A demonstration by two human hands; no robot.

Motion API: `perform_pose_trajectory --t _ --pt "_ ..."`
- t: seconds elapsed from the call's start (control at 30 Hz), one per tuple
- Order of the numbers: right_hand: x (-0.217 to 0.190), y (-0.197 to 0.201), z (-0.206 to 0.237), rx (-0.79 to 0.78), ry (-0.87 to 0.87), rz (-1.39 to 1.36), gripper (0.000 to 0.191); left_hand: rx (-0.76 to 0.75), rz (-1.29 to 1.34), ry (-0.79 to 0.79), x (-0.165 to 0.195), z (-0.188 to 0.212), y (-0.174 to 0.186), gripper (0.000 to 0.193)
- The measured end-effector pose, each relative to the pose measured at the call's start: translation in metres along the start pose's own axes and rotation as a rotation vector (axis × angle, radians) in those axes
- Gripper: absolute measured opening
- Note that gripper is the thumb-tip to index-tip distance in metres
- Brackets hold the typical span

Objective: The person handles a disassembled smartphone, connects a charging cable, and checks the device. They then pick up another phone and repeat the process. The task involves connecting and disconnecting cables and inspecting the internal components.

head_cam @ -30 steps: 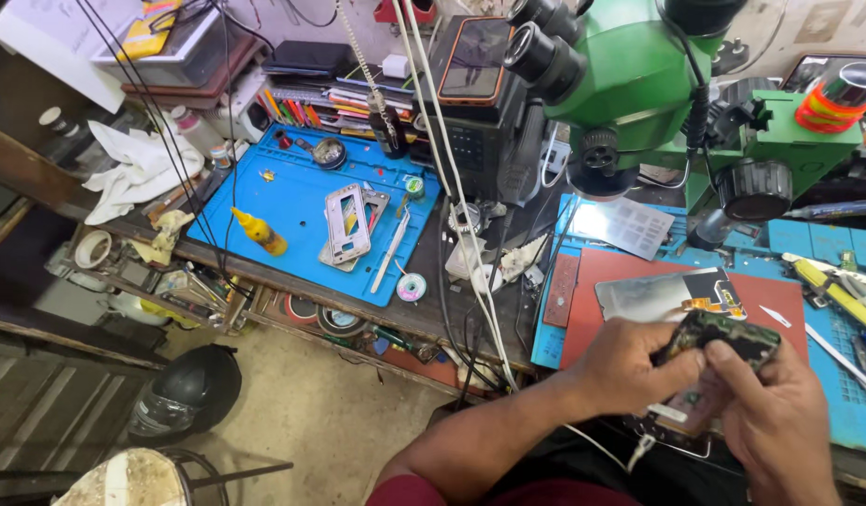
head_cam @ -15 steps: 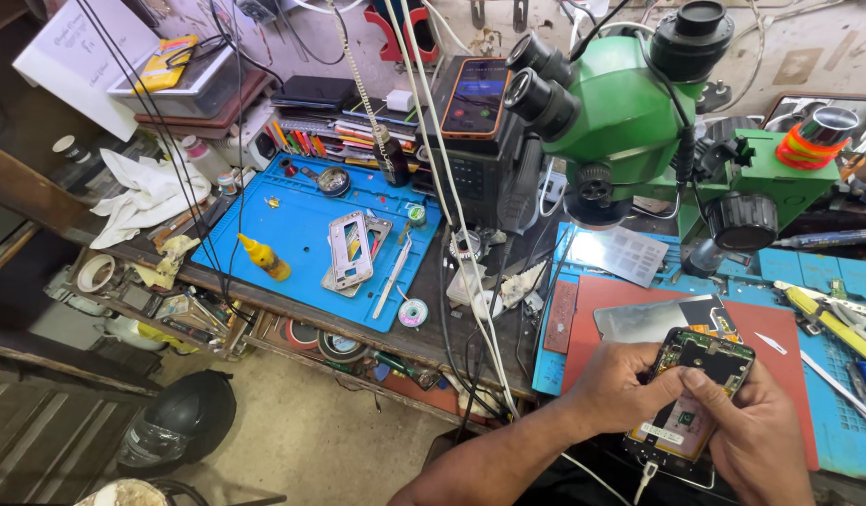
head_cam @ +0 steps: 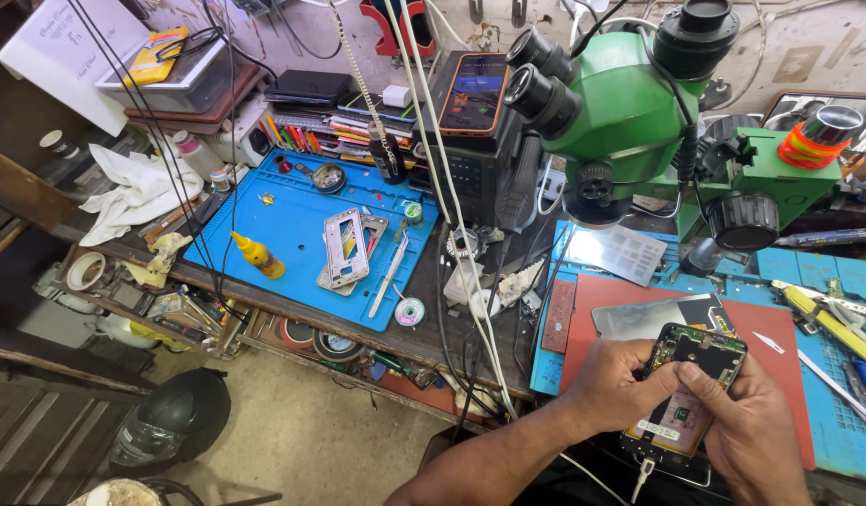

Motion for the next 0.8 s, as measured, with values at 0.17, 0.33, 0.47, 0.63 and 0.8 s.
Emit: perform_pose_trajectory --t 0.17,0.33,0.47,0.63,0.8 --pt "-0.0003 -0.0016 -0.0001 0.001 0.002 0.000 0.027 0.014 -0.029 0.013 0.0000 -0.0003 0.0005 0.021" --pt "-0.0012 -0.0025 0.0002 0.004 0.006 0.001 0.027 0.012 -0.020 0.002 0.0021 -0.0005 0.0006 0.020" --pt "-0.0004 -0.0018 -0.0003 0.005 0.005 -0.007 0.027 0.008 0.006 0.016 0.0018 -0.0013 0.0000 0.019" --pt "0.0012 -0.0021 -0.0010 -0.004 0.008 -0.019 0.027 0.013 -0.005 0.021 0.0003 -0.0009 0.0006 0.020" --pt "0.0005 -0.0044 -0.0005 0.000 -0.011 -0.022 0.028 0.018 0.010 0.026 -0.0011 -0.0011 0.0009 0.019"
Point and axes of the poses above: each hand's wrist, its own z-axis away from the middle knuckle, its own y-axis out of the back of the hand, x = y × z, the point moved 5 cm from there along -z, towards the middle knuckle, and after that the axes turned 9 degrees about x, right-handed, at the moved point
